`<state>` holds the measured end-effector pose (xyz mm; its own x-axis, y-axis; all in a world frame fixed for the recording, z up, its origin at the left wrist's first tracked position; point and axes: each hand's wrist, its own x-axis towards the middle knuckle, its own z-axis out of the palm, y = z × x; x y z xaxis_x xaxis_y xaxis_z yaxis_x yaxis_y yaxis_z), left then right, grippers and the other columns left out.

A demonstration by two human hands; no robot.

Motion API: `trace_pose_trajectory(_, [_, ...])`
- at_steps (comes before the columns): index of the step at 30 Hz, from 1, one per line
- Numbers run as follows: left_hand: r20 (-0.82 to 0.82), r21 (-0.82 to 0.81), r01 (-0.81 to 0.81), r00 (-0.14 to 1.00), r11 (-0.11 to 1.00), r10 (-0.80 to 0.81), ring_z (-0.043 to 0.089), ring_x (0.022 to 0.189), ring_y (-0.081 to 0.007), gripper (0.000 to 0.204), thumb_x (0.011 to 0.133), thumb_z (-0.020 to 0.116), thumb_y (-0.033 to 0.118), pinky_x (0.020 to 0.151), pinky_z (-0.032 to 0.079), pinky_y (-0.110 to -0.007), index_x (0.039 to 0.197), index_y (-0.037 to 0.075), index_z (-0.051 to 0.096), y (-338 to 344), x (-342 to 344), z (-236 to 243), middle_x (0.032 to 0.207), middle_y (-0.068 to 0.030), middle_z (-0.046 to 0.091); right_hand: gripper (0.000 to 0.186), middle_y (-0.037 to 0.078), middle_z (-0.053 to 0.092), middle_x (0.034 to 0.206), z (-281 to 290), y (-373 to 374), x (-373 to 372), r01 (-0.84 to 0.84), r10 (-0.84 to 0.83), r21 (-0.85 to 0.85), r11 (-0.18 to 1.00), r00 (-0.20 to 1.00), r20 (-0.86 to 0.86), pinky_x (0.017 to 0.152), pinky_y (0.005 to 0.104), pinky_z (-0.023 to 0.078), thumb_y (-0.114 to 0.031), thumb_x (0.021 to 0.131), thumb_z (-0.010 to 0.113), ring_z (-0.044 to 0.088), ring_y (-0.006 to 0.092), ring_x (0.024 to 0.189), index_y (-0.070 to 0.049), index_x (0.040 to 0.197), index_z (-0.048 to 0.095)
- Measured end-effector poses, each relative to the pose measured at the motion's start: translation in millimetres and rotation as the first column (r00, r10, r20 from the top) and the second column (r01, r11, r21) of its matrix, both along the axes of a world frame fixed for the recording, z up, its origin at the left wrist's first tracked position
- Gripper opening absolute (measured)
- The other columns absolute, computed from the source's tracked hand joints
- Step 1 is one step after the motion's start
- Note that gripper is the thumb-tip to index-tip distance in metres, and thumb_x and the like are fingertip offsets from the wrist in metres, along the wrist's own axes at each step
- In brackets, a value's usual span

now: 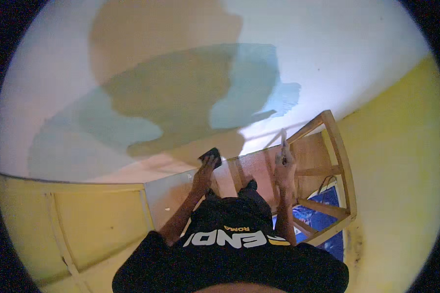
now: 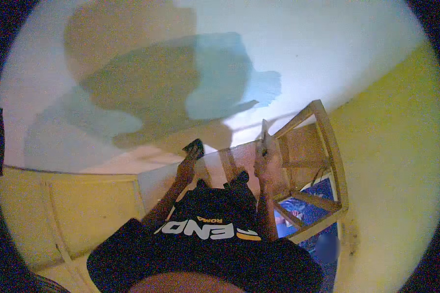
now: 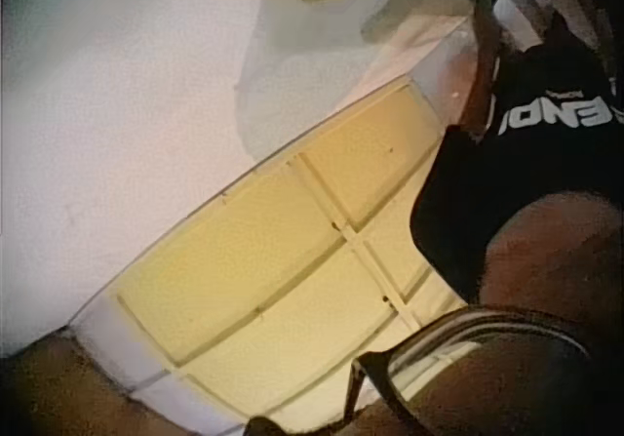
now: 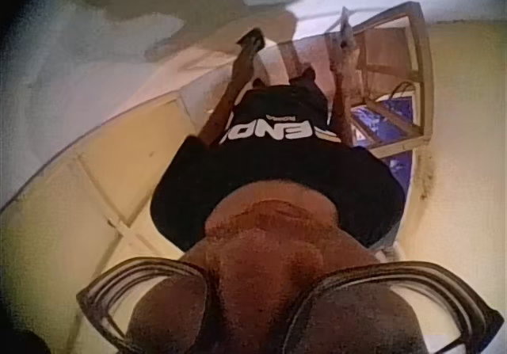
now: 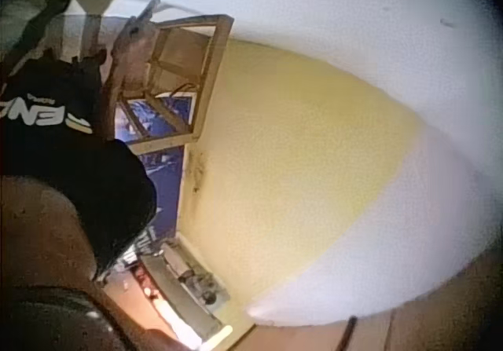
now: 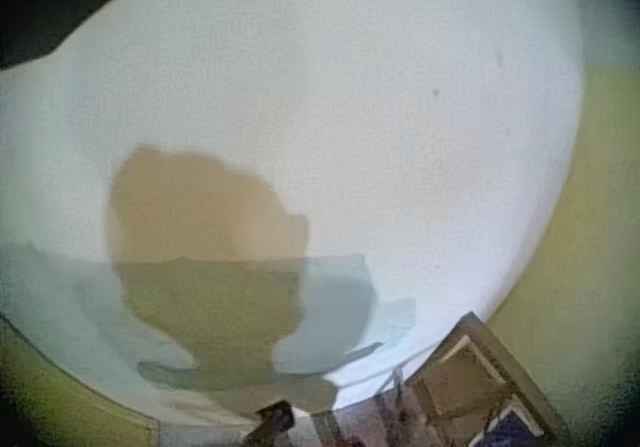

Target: Patching and sanding a ceiling area to smooth out cracks and imperfections.

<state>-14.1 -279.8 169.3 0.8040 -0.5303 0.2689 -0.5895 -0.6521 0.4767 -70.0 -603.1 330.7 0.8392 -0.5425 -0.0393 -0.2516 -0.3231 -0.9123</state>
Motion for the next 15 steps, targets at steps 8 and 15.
trace_pose_trajectory(8, [0.343, -0.660, -0.462, 0.518, 0.593, 0.784, 0.047, 0.136, -0.0413, 0.047, 0.106, 0.041, 0.025, 0.112, 0.039, -0.044, 0.139, -0.006, 0.052, 13, 50, 211, 0.145, -0.0256, 0.050, 0.051, -0.004, 0.047, 0.066, 13, 10, 26, -0.027, 0.025, 0.134, 0.991, 1.000, 0.016, 0.042, 0.0272, 0.040, -0.017, 0.101, 0.053, 0.048, 0.0077, 0.051, -0.015, 0.151, 0.044])
trace_pose_trajectory(15, [0.423, -0.212, -0.184, 0.868, 0.960, 0.260, 0.055, 0.127, -0.0419, 0.050, 0.089, 0.050, -0.001, 0.110, 0.042, -0.048, 0.137, 0.005, 0.056, -13, 80, 97, 0.136, -0.0190, 0.060, 0.053, -0.003, 0.052, 0.074, 61, 59, 61, 0.016, -0.101, 0.360, 0.933, 0.970, 0.219, 0.041, 0.0240, 0.038, -0.014, 0.102, 0.053, 0.045, 0.0053, 0.047, -0.010, 0.153, 0.039])
